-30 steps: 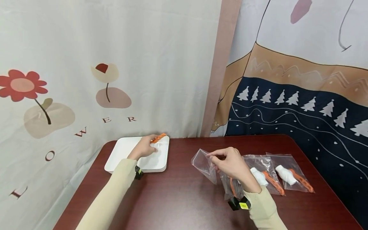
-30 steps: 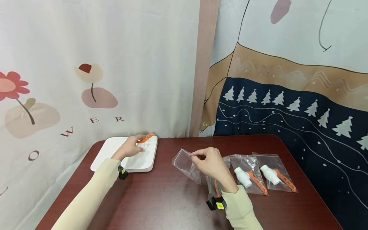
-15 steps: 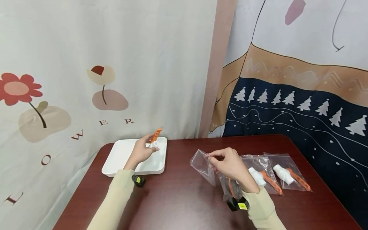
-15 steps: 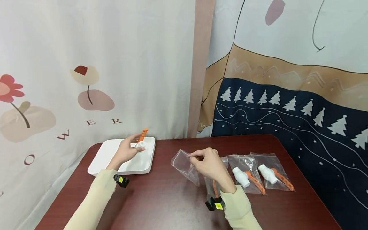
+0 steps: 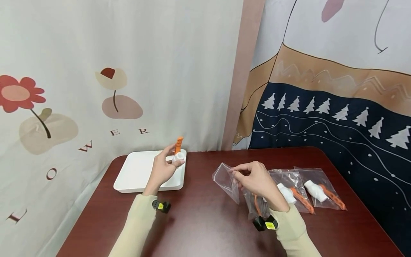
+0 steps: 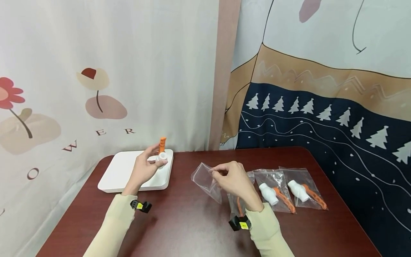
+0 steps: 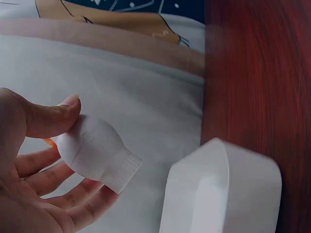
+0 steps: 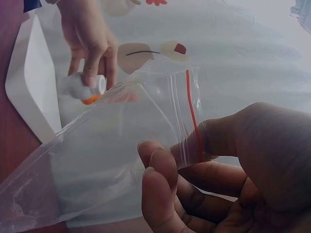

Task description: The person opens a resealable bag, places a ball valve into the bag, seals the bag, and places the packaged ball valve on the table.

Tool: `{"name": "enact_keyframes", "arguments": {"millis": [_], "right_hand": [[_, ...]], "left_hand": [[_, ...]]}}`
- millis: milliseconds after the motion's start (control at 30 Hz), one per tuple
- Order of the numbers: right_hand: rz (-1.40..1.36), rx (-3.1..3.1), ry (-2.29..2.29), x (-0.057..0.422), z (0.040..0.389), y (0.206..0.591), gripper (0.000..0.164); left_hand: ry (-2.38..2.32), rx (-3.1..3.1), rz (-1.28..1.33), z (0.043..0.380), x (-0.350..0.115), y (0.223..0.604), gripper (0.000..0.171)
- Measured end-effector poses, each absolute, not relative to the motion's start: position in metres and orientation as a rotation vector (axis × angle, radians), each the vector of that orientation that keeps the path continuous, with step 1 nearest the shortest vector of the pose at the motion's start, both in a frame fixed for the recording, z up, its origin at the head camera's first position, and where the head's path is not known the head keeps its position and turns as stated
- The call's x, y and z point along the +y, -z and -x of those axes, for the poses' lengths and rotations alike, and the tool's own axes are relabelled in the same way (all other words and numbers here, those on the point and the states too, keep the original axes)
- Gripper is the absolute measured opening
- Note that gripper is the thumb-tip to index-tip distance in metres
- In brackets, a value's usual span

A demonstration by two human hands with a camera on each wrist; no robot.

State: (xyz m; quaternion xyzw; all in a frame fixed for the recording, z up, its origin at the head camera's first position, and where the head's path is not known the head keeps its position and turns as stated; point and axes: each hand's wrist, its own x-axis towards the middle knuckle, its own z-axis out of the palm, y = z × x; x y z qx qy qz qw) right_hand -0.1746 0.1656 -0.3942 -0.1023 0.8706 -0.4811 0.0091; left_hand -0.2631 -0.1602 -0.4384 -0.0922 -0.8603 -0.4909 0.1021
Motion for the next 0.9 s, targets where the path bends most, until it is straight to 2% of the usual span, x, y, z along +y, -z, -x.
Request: {"name": "enact_keyframes", "arguments": {"millis": [900], "right_hand": [[0.321,2.720,1.488,0.164,0.177,0.399,0.016]], "left_hand": [[1.895,-2.229,0.415,0.216,-0.100,0.407,0.070]]}}
